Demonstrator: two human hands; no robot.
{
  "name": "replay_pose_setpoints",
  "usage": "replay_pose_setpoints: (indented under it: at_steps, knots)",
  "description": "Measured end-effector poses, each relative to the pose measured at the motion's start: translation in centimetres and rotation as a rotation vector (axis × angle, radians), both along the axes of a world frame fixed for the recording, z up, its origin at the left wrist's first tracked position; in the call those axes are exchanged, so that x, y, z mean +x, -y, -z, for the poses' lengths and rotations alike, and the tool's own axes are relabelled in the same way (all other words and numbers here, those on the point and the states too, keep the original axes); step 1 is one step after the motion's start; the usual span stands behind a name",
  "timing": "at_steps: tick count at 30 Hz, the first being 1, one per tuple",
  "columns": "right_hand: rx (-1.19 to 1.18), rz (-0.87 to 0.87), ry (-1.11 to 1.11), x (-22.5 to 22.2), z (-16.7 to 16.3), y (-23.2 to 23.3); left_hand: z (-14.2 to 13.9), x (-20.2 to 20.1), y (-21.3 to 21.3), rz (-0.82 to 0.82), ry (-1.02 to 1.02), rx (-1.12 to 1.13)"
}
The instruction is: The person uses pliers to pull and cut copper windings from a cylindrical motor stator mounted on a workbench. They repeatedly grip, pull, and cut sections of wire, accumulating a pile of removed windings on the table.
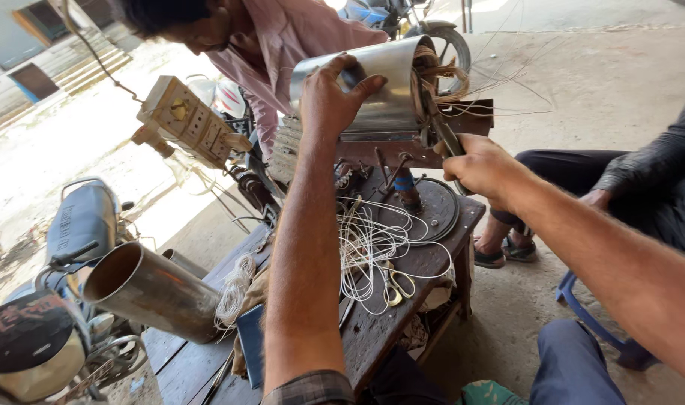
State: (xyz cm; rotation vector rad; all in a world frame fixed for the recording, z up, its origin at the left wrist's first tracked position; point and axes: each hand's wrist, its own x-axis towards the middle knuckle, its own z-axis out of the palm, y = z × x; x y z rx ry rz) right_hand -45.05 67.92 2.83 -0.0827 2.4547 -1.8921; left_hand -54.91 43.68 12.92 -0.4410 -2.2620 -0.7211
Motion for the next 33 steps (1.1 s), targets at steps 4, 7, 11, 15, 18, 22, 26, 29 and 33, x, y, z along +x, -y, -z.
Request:
replay_pose_setpoints:
  at_steps: [4, 7, 11, 15, 18, 22, 26, 29, 33]
  knots:
    - [-0.120, 0.015, -0.011, -0.5, 0.4, 0.6, -0.4, -0.8, 0.2, 0.013, 0.132, -0.028]
    - [-0.159, 0.023, 0.050, 0.0, 0.0, 0.7, -0.6, -2.0, 1.8, -0.050, 0.059, -0.013]
    - [-0.254, -0.030, 0.109, 0.8, -2.0, 0.3, 0.8, -3.1, 4.2, -0.177, -0.080, 0.125]
    - [-0.366, -0.105, 0.144, 1.3, -2.8, 0.2, 2.5, -4.1, 5.6, -0.095, 0.135, 0.434]
    - [-0.510, -0.080, 0.180, 1.6, -1.8, 0.8, 3.8, -4.9, 5.8, -0.129, 0.115, 0.464]
    - [-0.764, -0.043, 0.165, 1.6, 1.1, 3.1, 5.4, -6.5, 5.8, -0.120, 0.055, 0.444]
    - [-1.012, -0.044, -0.036, 0.8, 4.5, 7.5, 6.7, -7.6, 6.4, -0.038, 0.000, 0.438]
    - [-1.157, 0.024, -0.188, -0.4, 6.4, 11.1, 7.2, -8.1, 7.0, 0.056, 0.043, 0.457]
    - [-1.225, 0.001, -0.328, -0.9, 8.0, 13.7, 7.4, -8.6, 7.3, -0.027, 0.098, 0.421]
